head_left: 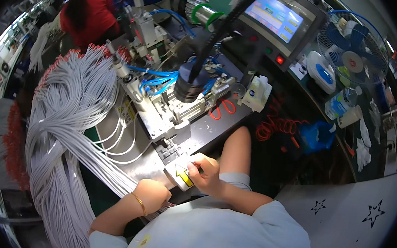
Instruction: The person feeds multiple wires into an automated crimping and connector machine for assembly, creating a wiring harness.
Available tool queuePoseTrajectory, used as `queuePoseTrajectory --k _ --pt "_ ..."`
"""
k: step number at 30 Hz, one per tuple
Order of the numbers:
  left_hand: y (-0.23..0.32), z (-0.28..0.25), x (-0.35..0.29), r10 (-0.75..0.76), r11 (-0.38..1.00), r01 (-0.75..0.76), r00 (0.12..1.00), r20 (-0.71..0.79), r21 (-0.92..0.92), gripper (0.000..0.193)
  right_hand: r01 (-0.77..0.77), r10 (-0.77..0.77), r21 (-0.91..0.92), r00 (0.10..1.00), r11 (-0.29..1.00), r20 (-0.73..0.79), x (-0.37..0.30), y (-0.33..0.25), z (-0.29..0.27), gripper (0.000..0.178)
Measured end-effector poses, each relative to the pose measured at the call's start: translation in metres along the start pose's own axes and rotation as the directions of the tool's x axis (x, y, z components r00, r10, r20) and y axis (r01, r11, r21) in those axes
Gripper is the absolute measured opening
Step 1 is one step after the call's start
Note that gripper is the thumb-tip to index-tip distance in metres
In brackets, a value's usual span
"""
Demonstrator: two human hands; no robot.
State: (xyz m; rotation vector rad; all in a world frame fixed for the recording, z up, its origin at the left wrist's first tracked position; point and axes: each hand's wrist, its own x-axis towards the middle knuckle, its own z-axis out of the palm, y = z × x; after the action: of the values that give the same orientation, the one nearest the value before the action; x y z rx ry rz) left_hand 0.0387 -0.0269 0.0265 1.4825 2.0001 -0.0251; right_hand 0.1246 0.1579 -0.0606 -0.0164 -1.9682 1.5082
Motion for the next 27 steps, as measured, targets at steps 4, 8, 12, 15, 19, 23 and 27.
queuePoseTrajectory --k 4,8,12,15,19,23,27 --pt "-0.027 -0.004 0.009 0.075 0.951 -0.175 0.930 -0.361 -0.254 0.022 0.038 -0.026 -0.096 0.993 0.995 0.117 0.025 0.008 -0.007 0.005" --pt "-0.032 -0.028 0.026 -0.521 0.445 -0.109 0.776 -0.355 -0.889 0.011 0.108 -0.065 -0.189 0.973 0.976 0.223 0.054 0.000 -0.002 0.011" --pt "-0.033 -0.025 0.032 -0.476 0.355 -0.112 0.833 -0.282 -0.928 0.012 -0.018 0.025 -0.028 0.960 0.999 0.278 0.063 0.002 0.008 0.011" --pt "-0.033 -0.019 0.033 -0.416 0.514 -0.138 0.823 -0.387 -0.847 0.012 -0.159 0.127 0.075 0.937 0.984 0.325 0.066 0.001 0.010 0.010" --pt "-0.037 -0.016 0.034 -0.399 0.547 -0.148 0.820 -0.412 -0.824 0.013 -0.351 0.306 0.031 0.853 0.936 0.423 0.069 -0.008 0.004 0.009" --pt "-0.033 -0.027 0.028 -0.376 0.251 -0.137 0.898 -0.227 -0.958 0.015 -0.274 0.230 0.040 0.870 0.961 0.436 0.072 -0.010 0.002 0.009" --pt "-0.033 -0.030 0.027 -0.396 0.287 -0.102 0.893 -0.215 -0.953 0.016 -0.256 0.186 0.112 0.884 0.960 0.429 0.074 -0.010 0.004 0.008"
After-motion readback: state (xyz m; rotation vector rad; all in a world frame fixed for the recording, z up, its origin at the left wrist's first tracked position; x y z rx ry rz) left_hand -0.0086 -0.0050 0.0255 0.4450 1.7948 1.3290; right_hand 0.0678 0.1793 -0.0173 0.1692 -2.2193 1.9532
